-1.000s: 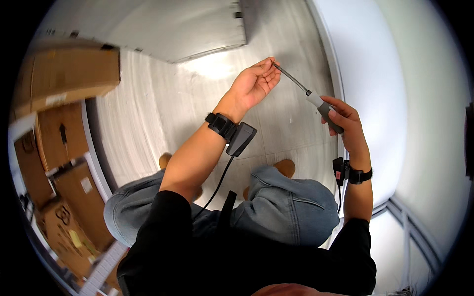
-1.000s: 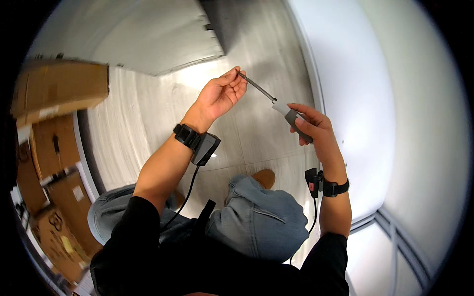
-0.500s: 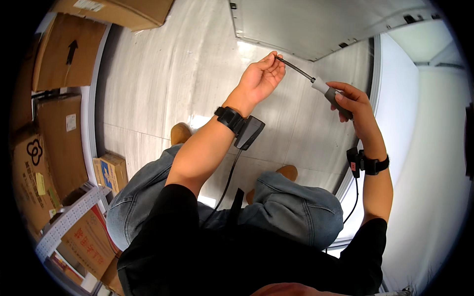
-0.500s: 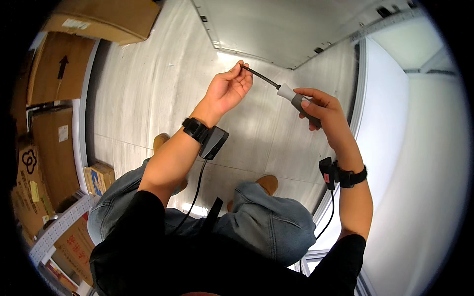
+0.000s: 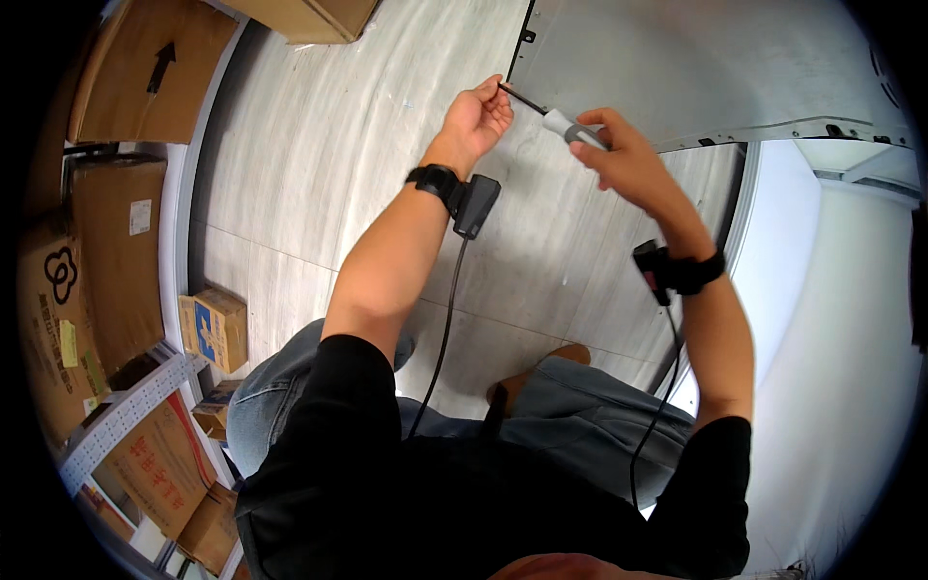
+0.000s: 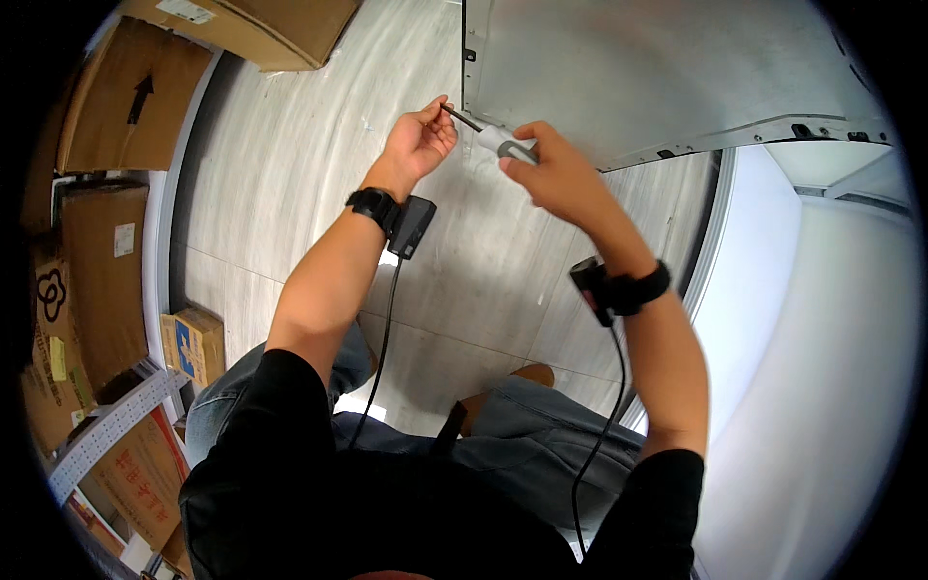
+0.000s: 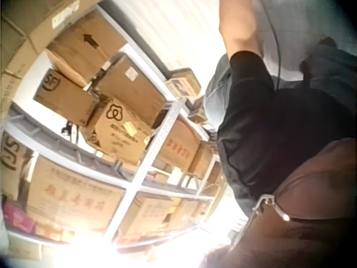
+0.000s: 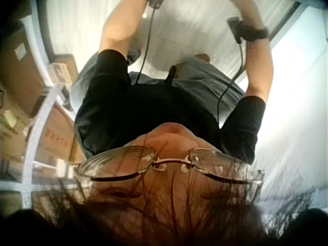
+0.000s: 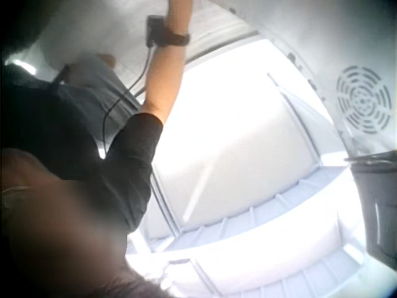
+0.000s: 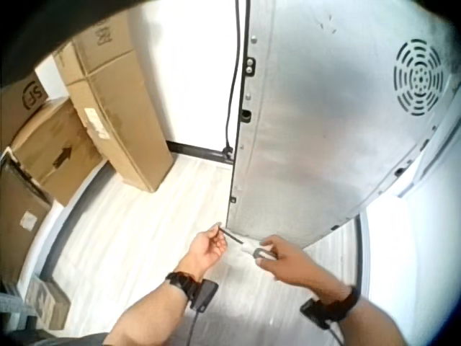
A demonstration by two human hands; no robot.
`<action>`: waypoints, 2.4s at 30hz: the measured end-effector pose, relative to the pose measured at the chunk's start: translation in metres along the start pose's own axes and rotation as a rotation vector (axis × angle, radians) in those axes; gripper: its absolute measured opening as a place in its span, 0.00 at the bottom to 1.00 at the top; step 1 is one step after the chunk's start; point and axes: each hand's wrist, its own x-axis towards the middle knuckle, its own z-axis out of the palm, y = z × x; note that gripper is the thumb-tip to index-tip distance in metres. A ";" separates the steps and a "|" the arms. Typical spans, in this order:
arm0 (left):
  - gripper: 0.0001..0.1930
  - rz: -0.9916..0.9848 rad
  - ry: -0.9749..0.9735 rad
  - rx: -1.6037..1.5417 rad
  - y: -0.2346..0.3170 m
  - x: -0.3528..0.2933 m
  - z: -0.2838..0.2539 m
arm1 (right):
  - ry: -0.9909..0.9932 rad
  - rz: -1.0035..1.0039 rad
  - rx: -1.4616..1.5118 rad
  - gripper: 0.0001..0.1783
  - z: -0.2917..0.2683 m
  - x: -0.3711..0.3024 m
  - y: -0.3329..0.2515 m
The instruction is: The person uses a screwdriver to fasten screws into a white metal panel, then wipes the surface with a blue cloth, and finally secures a beige and black appliance to the panel with screws.
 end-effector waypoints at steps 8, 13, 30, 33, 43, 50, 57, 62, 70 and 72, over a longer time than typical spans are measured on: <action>0.08 -0.144 0.045 0.626 0.043 0.034 0.009 | 0.042 0.188 0.799 0.20 0.113 0.013 0.060; 0.09 -0.193 0.000 0.778 0.040 0.052 0.011 | 0.170 0.268 1.178 0.18 0.164 0.026 0.060; 0.11 -0.119 -0.059 0.857 0.038 0.059 0.024 | 0.228 0.238 1.429 0.18 0.192 0.046 0.042; 0.10 -0.104 -0.008 0.852 0.036 0.063 0.027 | 0.222 0.220 1.460 0.19 0.190 0.046 0.041; 0.08 -0.115 0.009 0.871 0.038 0.066 0.030 | 0.214 0.236 1.503 0.20 0.184 0.048 0.036; 0.09 -0.156 -0.071 0.865 0.042 0.068 0.023 | 0.254 0.283 1.489 0.20 0.193 0.053 0.038; 0.14 -0.164 -0.080 1.000 0.043 0.057 0.033 | 0.229 0.348 1.626 0.15 0.192 0.053 0.041; 0.13 -0.186 -0.144 1.048 0.046 0.053 0.035 | 0.257 0.381 1.612 0.17 0.193 0.053 0.034; 0.13 -0.150 -0.154 1.115 0.045 0.052 0.033 | 0.288 0.332 1.564 0.20 0.196 0.053 0.031; 0.13 -0.150 -0.125 1.133 0.044 0.048 0.037 | 0.252 0.309 1.591 0.20 0.198 0.053 0.034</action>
